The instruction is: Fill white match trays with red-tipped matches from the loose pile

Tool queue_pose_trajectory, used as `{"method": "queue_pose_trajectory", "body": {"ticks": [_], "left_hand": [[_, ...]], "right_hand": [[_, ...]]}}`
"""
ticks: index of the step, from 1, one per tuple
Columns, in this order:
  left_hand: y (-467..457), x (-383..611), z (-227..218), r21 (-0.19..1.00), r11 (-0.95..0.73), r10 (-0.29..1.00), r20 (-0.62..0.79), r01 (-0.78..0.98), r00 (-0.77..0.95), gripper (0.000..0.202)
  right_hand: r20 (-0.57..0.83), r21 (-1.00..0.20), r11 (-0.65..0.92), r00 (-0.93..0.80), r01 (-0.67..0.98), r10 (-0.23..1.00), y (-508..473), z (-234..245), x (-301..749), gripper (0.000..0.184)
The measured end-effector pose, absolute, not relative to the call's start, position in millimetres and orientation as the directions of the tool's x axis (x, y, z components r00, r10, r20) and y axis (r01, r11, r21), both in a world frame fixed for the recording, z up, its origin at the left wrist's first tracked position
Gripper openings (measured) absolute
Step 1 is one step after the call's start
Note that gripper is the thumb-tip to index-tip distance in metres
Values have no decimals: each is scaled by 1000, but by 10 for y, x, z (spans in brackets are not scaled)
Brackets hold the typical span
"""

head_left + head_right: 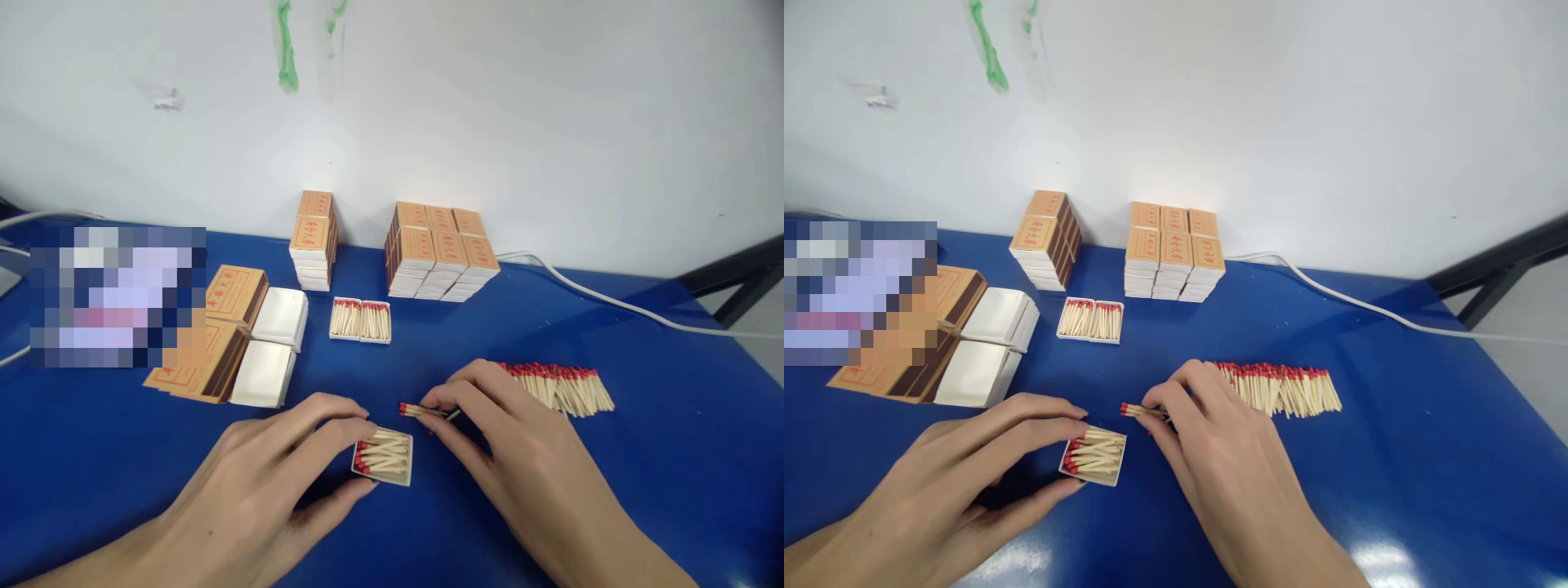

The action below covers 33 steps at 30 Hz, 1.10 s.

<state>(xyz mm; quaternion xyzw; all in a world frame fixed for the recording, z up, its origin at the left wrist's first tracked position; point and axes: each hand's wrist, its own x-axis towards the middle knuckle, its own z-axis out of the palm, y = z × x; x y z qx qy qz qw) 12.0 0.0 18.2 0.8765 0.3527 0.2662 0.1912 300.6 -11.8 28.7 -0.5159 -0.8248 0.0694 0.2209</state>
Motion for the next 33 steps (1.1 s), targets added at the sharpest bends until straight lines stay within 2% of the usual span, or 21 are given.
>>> {"method": "queue_pose_trajectory", "body": {"ticks": [3, 6, 11, 13, 17, 22, 23, 24, 27, 30, 33], "left_hand": [[3, 133, 181, 558, -665, 723, 317, 496, 613, 23], [-5, 132, 174, 593, -635, 740, 283, 495, 611, 32], [-37, 104, 153, 579, -618, 757, 257, 531, 601, 37], [-45, 100, 147, 567, -621, 759, 261, 541, 597, 37], [-31, 116, 158, 568, -625, 755, 266, 535, 600, 37], [1, 155, 185, 574, -625, 757, 280, 529, 590, 31], [0, 158, 185, 576, -623, 758, 278, 529, 590, 31], [-2, 159, 184, 577, -621, 759, 273, 531, 591, 31], [-15, 154, 182, 569, -615, 764, 260, 546, 590, 32], [-20, 149, 197, 575, -623, 755, 264, 530, 601, 32], [-14, 149, 215, 591, -627, 747, 270, 508, 607, 30]], "right_hand": [[339, -233, 515, -427, 825, 838, -129, 287, 2985, 17], [331, -185, 537, -462, 823, 823, -140, 292, 2999, 22], [352, -22, 533, -492, 846, 796, -109, 277, 3015, 23], [381, -7, 513, -472, 859, 795, -107, 286, 3000, 23], [467, -146, 495, -381, 856, 798, -187, 350, 2922, 6], [409, -347, 578, -435, 739, 802, -330, 388, 2776, 11], [393, -355, 568, -433, 742, 811, -342, 379, 2754, 14], [472, -339, 594, -415, 730, 778, -348, 366, 2737, 16], [428, -329, 611, -463, 720, 776, -342, 325, 2721, 12], [353, -388, 585, -472, 712, 808, -332, 307, 2734, 13], [334, -459, 543, -429, 703, 839, -324, 303, 2745, 13]]}}
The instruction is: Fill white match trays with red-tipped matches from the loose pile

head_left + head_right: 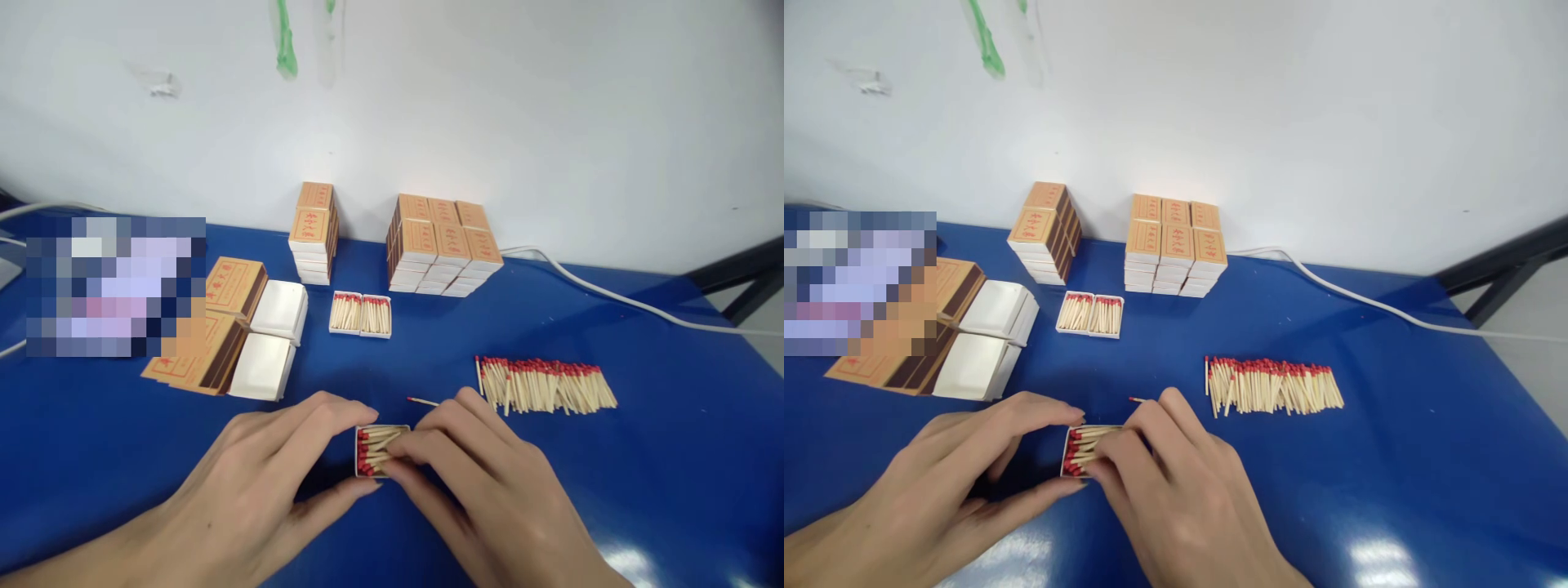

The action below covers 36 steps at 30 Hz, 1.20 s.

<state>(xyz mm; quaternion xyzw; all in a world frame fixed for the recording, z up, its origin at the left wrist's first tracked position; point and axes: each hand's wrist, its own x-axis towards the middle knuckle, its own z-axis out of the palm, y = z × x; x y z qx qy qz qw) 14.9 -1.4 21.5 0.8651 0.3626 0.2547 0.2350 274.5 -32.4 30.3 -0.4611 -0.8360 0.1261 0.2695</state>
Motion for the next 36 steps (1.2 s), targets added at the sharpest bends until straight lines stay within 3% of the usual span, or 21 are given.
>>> {"method": "queue_pose_trajectory", "body": {"ticks": [7, 14, 19, 25, 36], "left_hand": [[3, 141, 188, 624, -634, 721, 262, 457, 641, 19], [-10, 120, 180, 651, -626, 711, 249, 430, 658, 22], [-1, 128, 212, 643, -631, 710, 253, 434, 657, 21], [11, 128, 229, 647, -630, 709, 252, 430, 659, 21], [15, 116, 193, 644, -634, 709, 263, 428, 655, 21]], "right_hand": [[320, -568, 530, -425, 629, 847, -306, 304, 2736, 9], [350, -503, 520, -387, 690, 853, -282, 295, 2741, 14], [292, -604, 464, -361, 648, 886, -242, 368, 2823, 5], [198, -686, 386, -352, 616, 915, -216, 409, 2904, 11], [254, -661, 331, -214, 673, 943, -268, 340, 2777, 14]]}}
